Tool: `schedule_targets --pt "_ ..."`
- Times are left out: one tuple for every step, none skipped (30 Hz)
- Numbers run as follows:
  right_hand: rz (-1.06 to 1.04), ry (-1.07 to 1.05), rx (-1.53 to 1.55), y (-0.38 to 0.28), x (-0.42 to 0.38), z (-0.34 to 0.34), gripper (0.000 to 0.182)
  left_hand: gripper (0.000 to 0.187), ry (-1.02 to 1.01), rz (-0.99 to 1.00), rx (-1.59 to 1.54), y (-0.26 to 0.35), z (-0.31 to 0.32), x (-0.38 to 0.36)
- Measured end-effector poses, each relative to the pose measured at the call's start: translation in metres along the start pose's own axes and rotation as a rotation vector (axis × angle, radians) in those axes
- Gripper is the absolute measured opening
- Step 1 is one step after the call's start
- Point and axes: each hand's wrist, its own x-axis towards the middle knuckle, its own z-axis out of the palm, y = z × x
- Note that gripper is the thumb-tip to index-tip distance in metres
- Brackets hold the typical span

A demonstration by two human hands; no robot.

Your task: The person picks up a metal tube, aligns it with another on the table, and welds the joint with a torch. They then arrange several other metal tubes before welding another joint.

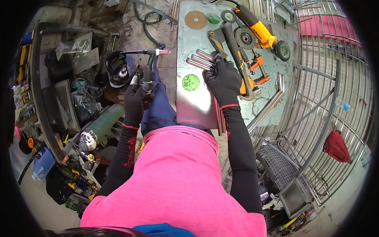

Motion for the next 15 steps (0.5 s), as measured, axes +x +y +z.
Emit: schedule_targets --pt "-0.001 0.0 -0.001 -0.0007 -0.0001 -0.0007 0.064 0.017 0.001 -0.014 0.004 -0.0001 -0.0005 0.0001" --pt "-0.014 0.023 0.006 -0.0017 -0.0008 -0.0015 0.064 0.017 0.002 -0.028 0.008 -0.0003 -0.0011 -0.0003" --pt "-0.025 0.046 0.014 -0.0025 -0.0011 -0.0025 0.064 0.017 0.002 -0.029 0.007 0.0009 -0.0006 -0.0011" --pt "-0.025 0.046 0.011 -0.0024 -0.0019 -0.002 0.064 0.018 0.007 -0.041 0.014 0.0034 0.0003 -0.0024" --pt "-0.028 0.05 0.029 -0.0012 -0.0024 -0.0008 0.064 0.019 0.011 -0.053 0.021 0.0046 0.0018 -0.0028" --pt "-0.03 0.057 0.047 -0.0001 -0.002 -0.0007 0.064 0.019 0.005 -0.051 0.019 0.0029 0.0021 -0.002" --pt "-0.027 0.062 0.043 0.0008 -0.0009 -0.0006 0.064 0.02 -0.001 -0.039 0.014 -0.0001 0.0012 -0.0002" --pt "-0.027 0.056 0.058 0.0011 -0.0003 -0.0001 0.064 0.021 -0.008 -0.027 0.011 -0.0022 0.0005 0.0013" --pt "-0.025 0.049 0.073 0.0005 0.0003 -0.0007 0.063 0.021 -0.016 -0.025 0.011 -0.0029 0.0004 0.0026" --pt "-0.034 0.059 0.086 -0.0005 0.0007 -0.0025 0.064 0.024 -0.03 -0.027 -0.009 -0.0035 0.0001 0.0032" --pt "-0.027 0.061 0.083 -0.0006 0.0002 -0.0014 0.064 0.028 -0.045 -0.03 -0.029 -0.0038 -0.0003 0.0033" --pt "-0.012 0.056 0.091 -0.0007 0.0001 -0.0003 0.062 0.028 -0.052 -0.032 -0.028 -0.0033 -0.0004 0.0029" --pt "0.003 0.051 0.098 0.0001 -0.0004 0.0 0.06 0.031 -0.045 -0.038 0.008 -0.0024 -0.0002 0.0024" --pt "-0.02 0.055 0.108 0.0021 -0.0029 -0.0015 0.065 0.034 -0.038 -0.045 0.042 -0.0014 0.0007 0.0018" --pt "-0.017 0.056 0.103 0.0022 -0.0059 -0.0082 0.065 0.034 -0.044 -0.047 0.04 0.0006 0.0024 0.0008"
